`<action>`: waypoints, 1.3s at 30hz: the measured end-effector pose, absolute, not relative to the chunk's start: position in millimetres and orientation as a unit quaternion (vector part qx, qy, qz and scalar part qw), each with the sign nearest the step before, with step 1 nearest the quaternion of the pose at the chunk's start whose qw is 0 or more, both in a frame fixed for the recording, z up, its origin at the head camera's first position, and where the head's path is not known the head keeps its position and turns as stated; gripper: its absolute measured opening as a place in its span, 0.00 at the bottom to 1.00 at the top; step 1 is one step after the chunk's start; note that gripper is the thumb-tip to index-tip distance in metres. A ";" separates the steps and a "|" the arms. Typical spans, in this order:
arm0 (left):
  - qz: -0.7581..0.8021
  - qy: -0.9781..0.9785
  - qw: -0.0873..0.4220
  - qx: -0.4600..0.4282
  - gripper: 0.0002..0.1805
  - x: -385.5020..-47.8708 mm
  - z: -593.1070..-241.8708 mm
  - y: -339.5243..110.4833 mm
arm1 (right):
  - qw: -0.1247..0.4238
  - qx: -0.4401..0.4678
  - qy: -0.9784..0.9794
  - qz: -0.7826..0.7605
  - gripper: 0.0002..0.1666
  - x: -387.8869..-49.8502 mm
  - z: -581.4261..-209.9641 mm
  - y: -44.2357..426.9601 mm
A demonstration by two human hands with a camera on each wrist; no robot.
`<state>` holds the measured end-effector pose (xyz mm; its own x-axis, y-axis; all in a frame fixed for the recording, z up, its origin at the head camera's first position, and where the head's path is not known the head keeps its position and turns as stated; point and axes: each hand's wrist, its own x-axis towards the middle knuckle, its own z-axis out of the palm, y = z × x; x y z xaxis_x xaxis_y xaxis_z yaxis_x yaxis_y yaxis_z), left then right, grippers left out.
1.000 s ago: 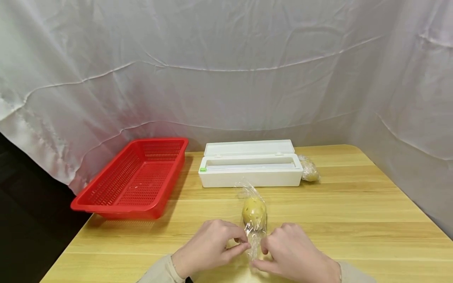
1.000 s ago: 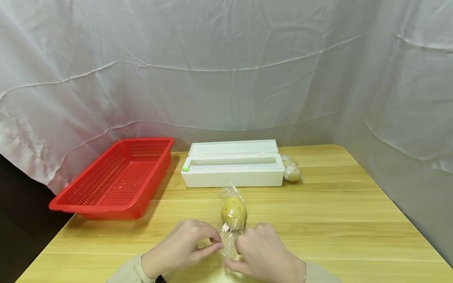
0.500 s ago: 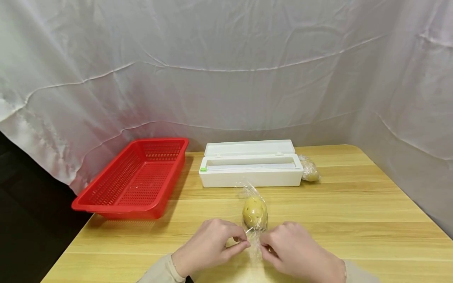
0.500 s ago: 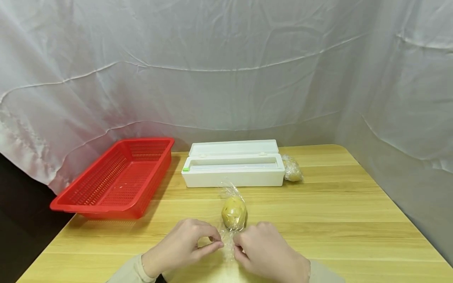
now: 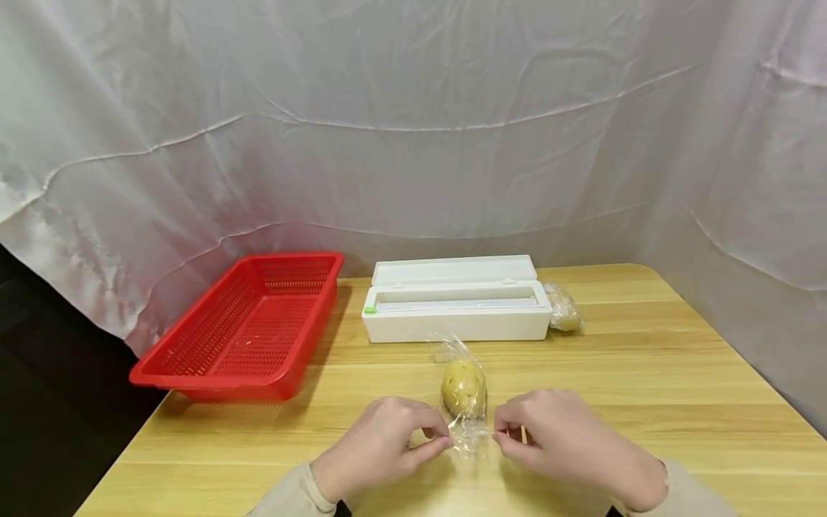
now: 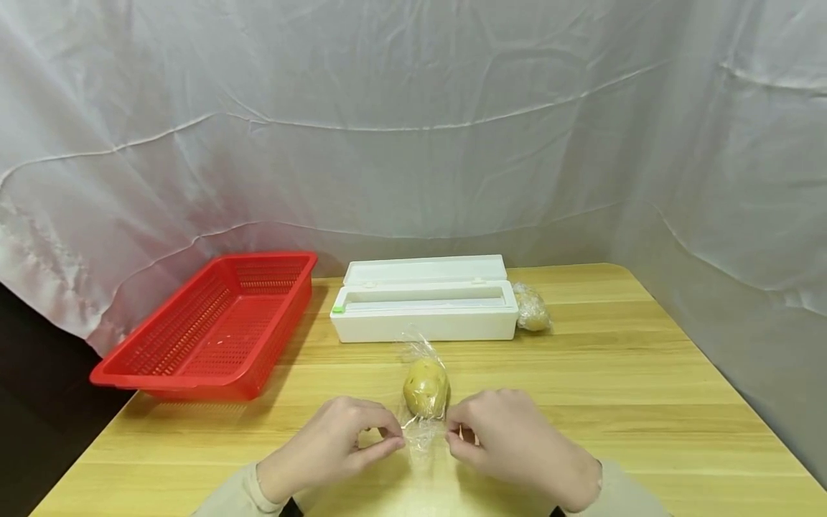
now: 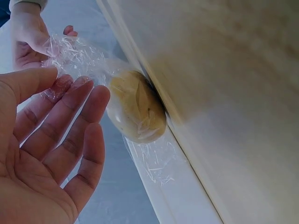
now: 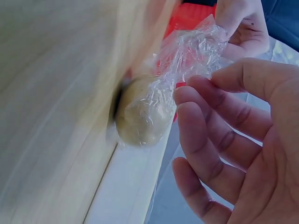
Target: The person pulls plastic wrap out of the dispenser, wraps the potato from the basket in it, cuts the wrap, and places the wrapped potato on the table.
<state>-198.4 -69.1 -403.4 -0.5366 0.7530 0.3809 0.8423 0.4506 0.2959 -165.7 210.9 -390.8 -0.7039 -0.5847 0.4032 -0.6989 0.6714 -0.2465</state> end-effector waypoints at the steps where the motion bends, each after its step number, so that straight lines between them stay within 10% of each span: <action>1: -0.230 -0.846 0.097 -0.471 0.04 -198.5 -403.4 -69.1 | 0.150 0.355 -0.902 0.195 0.19 -165.5 -390.6 211.5; 14: -0.236 -0.852 0.093 -0.458 0.02 -203.2 -399.5 -71.2 | 0.198 0.387 -0.879 0.194 0.11 -176.1 -395.0 214.8; 30: -0.275 -0.862 0.006 -0.425 0.03 -241.3 -386.9 -57.3 | 0.041 0.355 -0.888 0.289 0.07 -215.0 -389.7 219.2; 39: -0.311 -0.860 -0.019 -0.405 0.05 -267.0 -390.3 -51.0 | 0.054 0.342 -0.887 0.307 0.06 -238.5 -391.2 218.0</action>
<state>-267.0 -51.0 -390.3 -0.6714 0.7082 0.2183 0.6842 0.4792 0.5497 -238.5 218.0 -391.2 -0.7610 -0.5727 0.3049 -0.6385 0.5780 -0.5081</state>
